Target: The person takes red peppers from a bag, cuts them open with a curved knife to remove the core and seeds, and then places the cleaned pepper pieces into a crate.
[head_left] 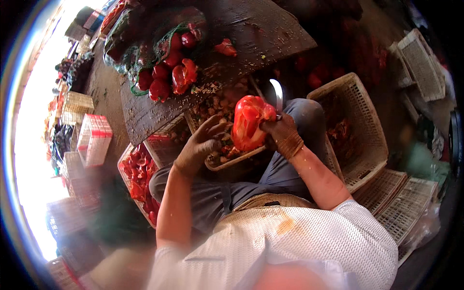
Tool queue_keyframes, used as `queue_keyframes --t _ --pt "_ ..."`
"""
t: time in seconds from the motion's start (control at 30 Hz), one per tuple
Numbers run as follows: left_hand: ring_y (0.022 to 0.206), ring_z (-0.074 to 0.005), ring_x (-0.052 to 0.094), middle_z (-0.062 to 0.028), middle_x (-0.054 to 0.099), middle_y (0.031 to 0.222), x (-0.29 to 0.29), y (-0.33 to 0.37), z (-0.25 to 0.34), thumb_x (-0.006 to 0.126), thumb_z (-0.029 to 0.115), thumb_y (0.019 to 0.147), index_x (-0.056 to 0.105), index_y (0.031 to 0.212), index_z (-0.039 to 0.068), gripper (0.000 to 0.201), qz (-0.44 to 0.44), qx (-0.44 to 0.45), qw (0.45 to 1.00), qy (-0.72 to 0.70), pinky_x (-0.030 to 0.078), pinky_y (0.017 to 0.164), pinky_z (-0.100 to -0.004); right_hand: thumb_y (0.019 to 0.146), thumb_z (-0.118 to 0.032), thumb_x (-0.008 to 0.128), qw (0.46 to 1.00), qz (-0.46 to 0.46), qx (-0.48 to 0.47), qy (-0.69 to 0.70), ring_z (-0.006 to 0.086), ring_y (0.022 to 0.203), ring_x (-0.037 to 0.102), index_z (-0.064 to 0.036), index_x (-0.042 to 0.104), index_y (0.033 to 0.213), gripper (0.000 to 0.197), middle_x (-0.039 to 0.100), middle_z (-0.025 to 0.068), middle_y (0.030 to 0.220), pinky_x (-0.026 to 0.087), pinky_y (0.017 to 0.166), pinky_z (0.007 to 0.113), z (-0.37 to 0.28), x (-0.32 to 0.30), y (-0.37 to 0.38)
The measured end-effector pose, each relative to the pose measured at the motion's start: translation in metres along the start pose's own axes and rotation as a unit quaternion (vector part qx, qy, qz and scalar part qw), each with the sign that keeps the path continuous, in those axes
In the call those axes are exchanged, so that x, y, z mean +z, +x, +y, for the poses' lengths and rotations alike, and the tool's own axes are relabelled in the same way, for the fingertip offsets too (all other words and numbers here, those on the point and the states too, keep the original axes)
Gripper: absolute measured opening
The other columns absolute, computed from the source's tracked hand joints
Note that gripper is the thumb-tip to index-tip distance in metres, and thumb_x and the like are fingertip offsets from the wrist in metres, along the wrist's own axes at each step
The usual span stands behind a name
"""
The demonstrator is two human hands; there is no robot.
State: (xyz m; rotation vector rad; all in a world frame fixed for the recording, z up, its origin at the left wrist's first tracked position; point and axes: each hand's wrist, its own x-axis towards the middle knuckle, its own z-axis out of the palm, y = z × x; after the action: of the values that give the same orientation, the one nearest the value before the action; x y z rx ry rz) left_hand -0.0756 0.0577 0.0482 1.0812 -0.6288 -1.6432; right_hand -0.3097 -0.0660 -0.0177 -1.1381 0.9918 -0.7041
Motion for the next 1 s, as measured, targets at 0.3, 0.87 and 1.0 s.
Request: queue_keyframes --t 0.3,0.87,1.0 --pt "0.116 -0.0162 0.062 -0.0029 0.065 0.125 0.047 -0.026 0.003 0.086 0.015 0.072 0.053 0.143 0.005 0.078 -0.061 0.006 0.998 -0.033 0.05 0.102 -0.0336 0.085 -0.034 0.082 0.971 -0.144 -0.142 -0.125 0.0094 0.068 0.059 -0.0078 0.069 0.115 0.041 0.066 -0.0006 0.088 0.043 0.058 0.027 -0.075 0.042 -0.048" --pt "0.116 -0.0153 0.063 -0.0032 0.065 0.132 -0.274 -0.287 -0.025 0.087 -0.001 0.074 0.05 0.149 0.008 0.085 0.57 0.319 0.753 0.073 0.051 0.103 -0.0319 0.095 -0.009 0.062 0.972 -0.147 0.176 -0.049 0.0078 0.039 0.044 0.0025 0.054 0.131 0.038 0.073 0.019 0.11 0.038 0.036 0.026 -0.035 0.114 -0.039" --pt "0.117 -0.0251 0.065 -0.0116 0.067 0.129 -0.407 -0.337 -0.021 0.087 0.009 0.076 0.05 0.15 0.013 0.082 0.697 0.259 0.589 0.317 0.053 0.1 -0.0365 0.093 -0.01 0.063 0.966 -0.131 0.208 -0.078 0.0087 0.038 0.043 0.0026 0.053 0.13 0.04 0.074 0.0192 0.104 0.039 0.035 0.027 -0.037 0.177 -0.027"
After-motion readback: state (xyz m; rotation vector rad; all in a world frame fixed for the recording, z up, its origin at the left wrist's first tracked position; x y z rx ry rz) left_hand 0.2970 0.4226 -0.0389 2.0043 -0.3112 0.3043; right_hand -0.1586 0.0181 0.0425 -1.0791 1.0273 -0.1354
